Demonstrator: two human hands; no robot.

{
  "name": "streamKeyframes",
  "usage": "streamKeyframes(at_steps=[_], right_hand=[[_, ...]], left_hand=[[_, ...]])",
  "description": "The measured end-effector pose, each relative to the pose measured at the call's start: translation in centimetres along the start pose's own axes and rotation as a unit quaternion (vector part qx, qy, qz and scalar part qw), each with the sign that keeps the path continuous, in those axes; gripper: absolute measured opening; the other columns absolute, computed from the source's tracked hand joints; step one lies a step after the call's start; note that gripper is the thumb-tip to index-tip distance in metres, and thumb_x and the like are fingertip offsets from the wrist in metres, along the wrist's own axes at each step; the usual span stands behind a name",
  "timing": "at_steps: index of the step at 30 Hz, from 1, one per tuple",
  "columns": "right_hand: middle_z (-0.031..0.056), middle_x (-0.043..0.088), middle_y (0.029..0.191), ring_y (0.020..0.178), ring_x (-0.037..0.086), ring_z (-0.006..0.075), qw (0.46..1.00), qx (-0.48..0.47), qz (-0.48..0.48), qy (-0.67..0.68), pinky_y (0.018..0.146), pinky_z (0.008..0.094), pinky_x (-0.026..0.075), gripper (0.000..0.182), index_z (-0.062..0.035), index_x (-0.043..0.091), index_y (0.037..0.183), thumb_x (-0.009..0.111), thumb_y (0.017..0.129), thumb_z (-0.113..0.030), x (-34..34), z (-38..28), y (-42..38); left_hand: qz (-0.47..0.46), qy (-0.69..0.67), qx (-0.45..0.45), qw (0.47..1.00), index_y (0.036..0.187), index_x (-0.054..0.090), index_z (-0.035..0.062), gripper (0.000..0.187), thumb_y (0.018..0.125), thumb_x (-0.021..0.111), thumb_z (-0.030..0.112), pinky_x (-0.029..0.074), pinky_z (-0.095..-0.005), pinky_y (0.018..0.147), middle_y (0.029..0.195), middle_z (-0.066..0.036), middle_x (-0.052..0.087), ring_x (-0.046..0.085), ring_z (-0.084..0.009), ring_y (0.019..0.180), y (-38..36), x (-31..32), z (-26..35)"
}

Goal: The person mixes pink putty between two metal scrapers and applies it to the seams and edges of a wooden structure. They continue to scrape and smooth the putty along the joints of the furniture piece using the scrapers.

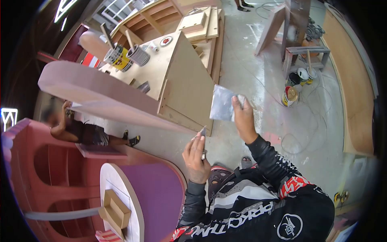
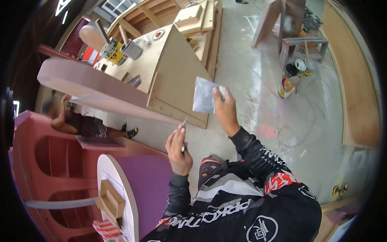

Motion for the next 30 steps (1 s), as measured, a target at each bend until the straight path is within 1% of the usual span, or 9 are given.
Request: streamKeyframes(at_steps=[5, 12, 17, 19, 22, 25, 27, 29, 30], right_hand=[[0.0019, 0.058, 0.073, 0.069, 0.052, 0.0097, 0.988, -0.042, -0.100, -0.114, 0.065, 0.0282, 0.046, 0.030, 0.0011, 0.060, 0.102, 0.052, 0.102, -0.028, 1.1, -0.7, -1.4], [0.0229, 0.061, 0.075, 0.065, 0.056, 0.0229, 0.943, -0.022, -0.213, -0.254, 0.064, 0.0373, 0.046, 0.032, 0.0038, 0.059, 0.092, 0.057, 0.097, -0.028, -1.0, 1.8, 1.1], [0.0227, 0.063, 0.081, 0.069, 0.058, 0.0230, 0.917, 0.018, -0.272, -0.290, 0.067, 0.0396, 0.046, 0.036, 0.0049, 0.059, 0.088, 0.057, 0.097, -0.029, -2.6, 3.1, 2.2], [0.0223, 0.063, 0.080, 0.070, 0.059, 0.0236, 0.958, -0.032, -0.074, -0.274, 0.066, 0.0399, 0.045, 0.037, 0.0045, 0.059, 0.088, 0.055, 0.098, -0.031, -2.5, 3.9, 4.0], [0.0225, 0.064, 0.078, 0.071, 0.063, 0.0273, 0.985, -0.027, 0.053, -0.164, 0.066, 0.0398, 0.046, 0.037, 0.0032, 0.061, 0.091, 0.051, 0.100, -0.031, -2.1, 2.7, 7.9], [0.0161, 0.058, 0.067, 0.064, 0.059, 0.0209, 0.938, -0.076, -0.093, -0.327, 0.061, 0.0378, 0.044, 0.035, 0.0023, 0.060, 0.090, 0.050, 0.101, -0.030, 1.0, 0.5, 5.8], [0.0094, 0.048, 0.061, 0.059, 0.047, 0.0139, 0.948, -0.105, -0.138, -0.268, 0.056, 0.0359, 0.040, 0.036, 0.0018, 0.059, 0.086, 0.051, 0.101, -0.030, 0.7, 0.9, 5.5], [0.0048, 0.042, 0.060, 0.060, 0.039, 0.0108, 0.928, -0.005, -0.246, -0.281, 0.054, 0.0333, 0.037, 0.040, 0.0019, 0.057, 0.081, 0.050, 0.101, -0.031, -1.9, 3.8, 6.2], [0.0027, 0.045, 0.060, 0.060, 0.040, 0.0114, 0.944, 0.036, -0.167, -0.284, 0.054, 0.0329, 0.037, 0.043, 0.0013, 0.055, 0.077, 0.048, 0.103, -0.032, -2.5, 4.8, 6.9]], left_hand=[[-0.039, -0.003, 0.044, 0.998, 0.129, 0.058, 0.0039, 0.057, 0.074, 0.053, -0.011, 0.039, -0.0415, 0.101, 0.131, -0.013, 0.061, 0.055, -0.0321, 0.120, 1.0, 3.1, 0.0], [-0.020, -0.165, 0.028, 0.986, 0.131, 0.056, 0.0019, 0.058, 0.076, 0.050, -0.016, 0.045, -0.0410, 0.098, 0.130, -0.016, 0.061, 0.057, -0.0353, 0.114, 2.9, 6.9, -2.6], [-0.021, -0.224, -0.015, 0.974, 0.133, 0.055, 0.0032, 0.056, 0.080, 0.053, -0.014, 0.046, -0.0390, 0.096, 0.132, -0.015, 0.059, 0.057, -0.0348, 0.112, 7.1, 9.1, -5.0], [-0.008, -0.234, -0.003, 0.972, 0.133, 0.054, 0.0032, 0.058, 0.078, 0.052, -0.015, 0.046, -0.0389, 0.096, 0.132, -0.015, 0.059, 0.057, -0.0348, 0.113, 8.2, 9.2, -5.1], [-0.002, -0.205, 0.069, 0.976, 0.133, 0.055, 0.0040, 0.060, 0.075, 0.052, -0.013, 0.043, -0.0411, 0.099, 0.134, -0.013, 0.058, 0.055, -0.0347, 0.116, 7.7, 9.7, -4.2], [-0.028, -0.148, 0.079, 0.985, 0.133, 0.056, 0.0049, 0.063, 0.072, 0.053, -0.010, 0.040, -0.0438, 0.102, 0.137, -0.012, 0.057, 0.053, -0.0348, 0.119, 7.3, 10.4, -2.7], [0.024, -0.234, -0.026, 0.972, 0.133, 0.056, 0.0048, 0.064, 0.072, 0.052, -0.011, 0.040, -0.0433, 0.102, 0.136, -0.013, 0.057, 0.054, -0.0361, 0.119, 8.3, 11.1, -3.3], [0.039, -0.177, -0.036, 0.983, 0.132, 0.057, 0.0041, 0.062, 0.072, 0.052, -0.011, 0.042, -0.0421, 0.101, 0.136, -0.013, 0.057, 0.055, -0.0361, 0.117, 9.0, 11.3, -3.8], [0.053, -0.172, -0.030, 0.983, 0.133, 0.056, 0.0044, 0.063, 0.073, 0.052, -0.011, 0.042, -0.0416, 0.100, 0.135, -0.013, 0.057, 0.055, -0.0357, 0.117, 9.6, 11.5, -3.6]])
Point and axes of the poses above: each hand's wrist, its own y-axis towards the middle knuckle, its own x-axis out of the palm, z = x × y, the point moved 1 cm from there along y, towards the middle knuckle
